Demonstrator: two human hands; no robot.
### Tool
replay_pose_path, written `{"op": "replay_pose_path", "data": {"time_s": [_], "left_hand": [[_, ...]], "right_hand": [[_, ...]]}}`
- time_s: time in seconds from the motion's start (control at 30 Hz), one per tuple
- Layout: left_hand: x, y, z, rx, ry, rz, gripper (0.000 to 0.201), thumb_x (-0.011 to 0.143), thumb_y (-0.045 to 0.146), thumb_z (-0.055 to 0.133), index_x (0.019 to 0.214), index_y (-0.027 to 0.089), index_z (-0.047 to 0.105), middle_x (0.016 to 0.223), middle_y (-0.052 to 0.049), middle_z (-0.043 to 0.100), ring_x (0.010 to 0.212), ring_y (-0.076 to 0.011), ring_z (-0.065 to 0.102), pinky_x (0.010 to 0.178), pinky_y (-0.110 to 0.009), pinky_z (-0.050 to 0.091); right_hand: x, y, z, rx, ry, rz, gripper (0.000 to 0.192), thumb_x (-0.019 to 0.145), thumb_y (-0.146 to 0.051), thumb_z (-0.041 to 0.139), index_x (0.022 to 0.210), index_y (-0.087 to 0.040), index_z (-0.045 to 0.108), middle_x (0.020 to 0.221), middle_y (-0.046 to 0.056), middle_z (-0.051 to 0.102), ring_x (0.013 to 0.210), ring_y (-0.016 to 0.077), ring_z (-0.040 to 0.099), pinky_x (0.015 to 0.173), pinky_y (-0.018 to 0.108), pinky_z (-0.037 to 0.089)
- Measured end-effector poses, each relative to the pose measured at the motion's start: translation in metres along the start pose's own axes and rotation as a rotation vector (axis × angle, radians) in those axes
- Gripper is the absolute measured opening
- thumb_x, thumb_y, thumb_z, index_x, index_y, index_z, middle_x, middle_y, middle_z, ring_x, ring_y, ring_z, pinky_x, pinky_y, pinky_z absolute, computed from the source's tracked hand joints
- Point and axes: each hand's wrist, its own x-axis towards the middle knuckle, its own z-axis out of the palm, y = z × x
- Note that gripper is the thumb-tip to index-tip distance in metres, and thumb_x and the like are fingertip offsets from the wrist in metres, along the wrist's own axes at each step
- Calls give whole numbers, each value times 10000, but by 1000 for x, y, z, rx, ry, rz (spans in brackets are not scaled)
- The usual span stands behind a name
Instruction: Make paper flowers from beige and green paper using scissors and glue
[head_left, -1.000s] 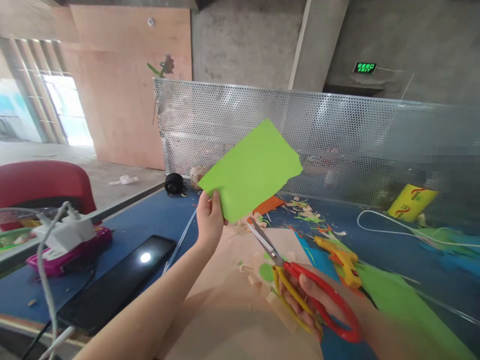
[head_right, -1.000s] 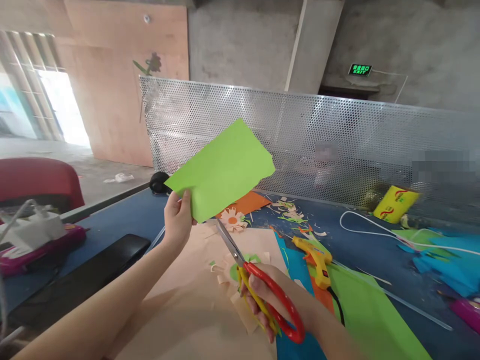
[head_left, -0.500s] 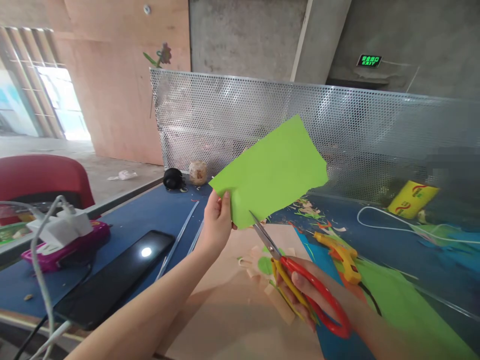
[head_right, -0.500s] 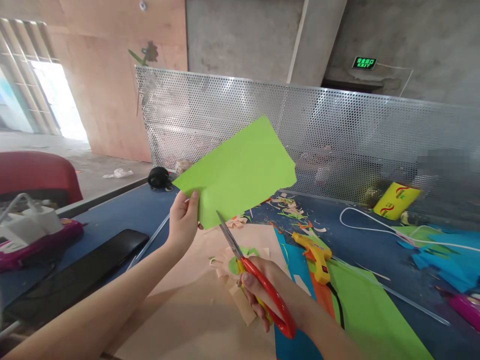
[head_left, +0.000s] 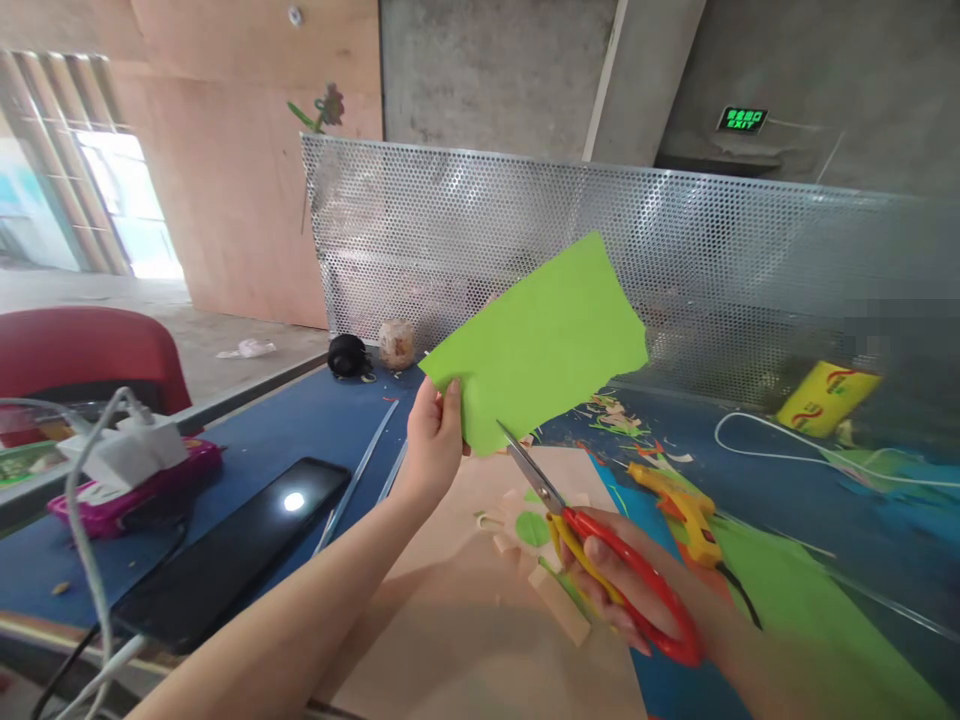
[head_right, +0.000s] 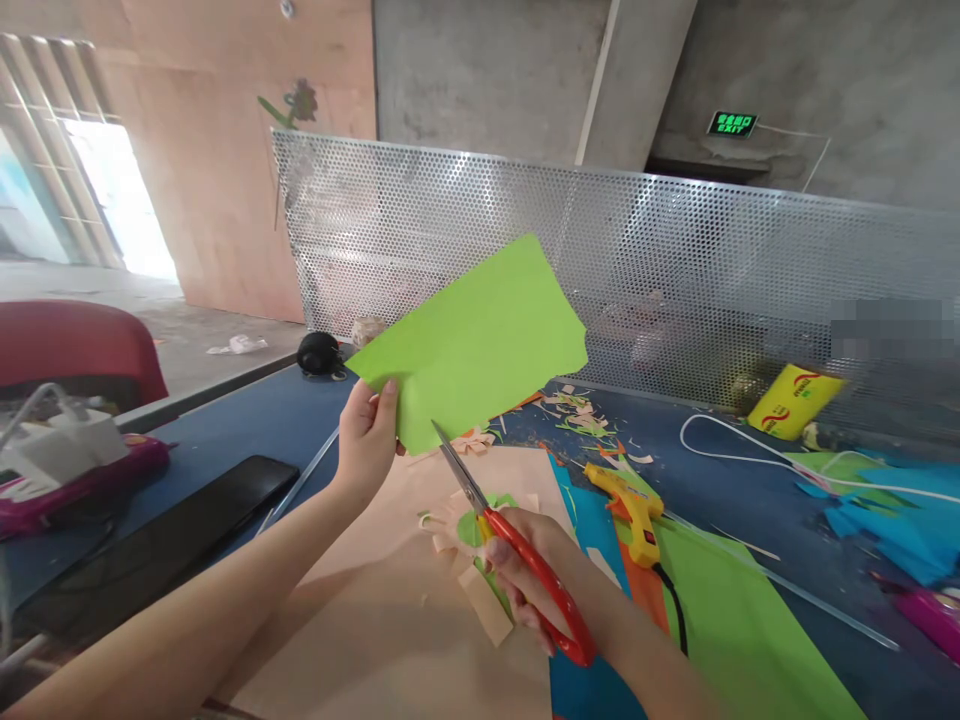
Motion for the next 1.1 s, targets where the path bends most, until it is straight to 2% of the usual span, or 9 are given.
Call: {"op": "replay_pose_path", "data": {"time_s": [0.13, 0.3, 0.5, 0.73, 0.9, 1.1], "left_hand": [[-2, -3, 2, -5, -12, 12, 132, 839, 344, 406, 897, 240, 464, 494, 65, 425, 314, -64, 400, 268, -170, 317], [-5, -7, 4, 12, -45, 15, 128, 836, 361, 403, 816, 240, 439, 498, 61, 416, 324, -70, 412, 267, -173, 324], [-4, -7, 3, 7, -43, 38, 133, 837, 364, 401, 804, 239, 429, 499, 64, 405, 315, -65, 396, 260, -171, 317], [-7, -7, 5, 60, -67, 49, 157, 836, 377, 398, 828, 232, 458, 463, 71, 394, 300, -69, 400, 267, -175, 324], [-8, -9, 4, 90, -75, 72, 165, 842, 367, 389, 840, 223, 469, 470, 71, 403, 299, -63, 403, 265, -166, 331], [-5, -13, 4, 76, -62, 101, 144, 843, 336, 395, 835, 210, 463, 467, 79, 405, 289, -56, 402, 251, -153, 327]], "right_hand": [[24, -16, -8, 21, -7, -7, 478, 678, -657, 462, 766, -201, 348, 571, -71, 379, 344, 12, 314, 277, 132, 306], [21, -11, -7, 4, -23, -76, 442, 705, -615, 474, 741, -193, 349, 570, -74, 389, 329, 7, 334, 294, 141, 322], [21, -14, -6, 24, 36, 0, 477, 669, -651, 477, 770, -199, 362, 547, -82, 372, 332, 10, 296, 252, 121, 281], [22, -10, -7, 22, 1, -73, 440, 714, -618, 456, 749, -198, 332, 575, -72, 379, 348, 12, 336, 297, 138, 305], [22, -11, -8, 19, 6, -46, 452, 707, -634, 449, 783, -200, 346, 548, -81, 369, 328, 10, 293, 270, 129, 273], [21, -10, -8, 36, 2, -44, 452, 684, -617, 503, 762, -207, 329, 537, -83, 356, 347, 21, 325, 285, 134, 304]]}}
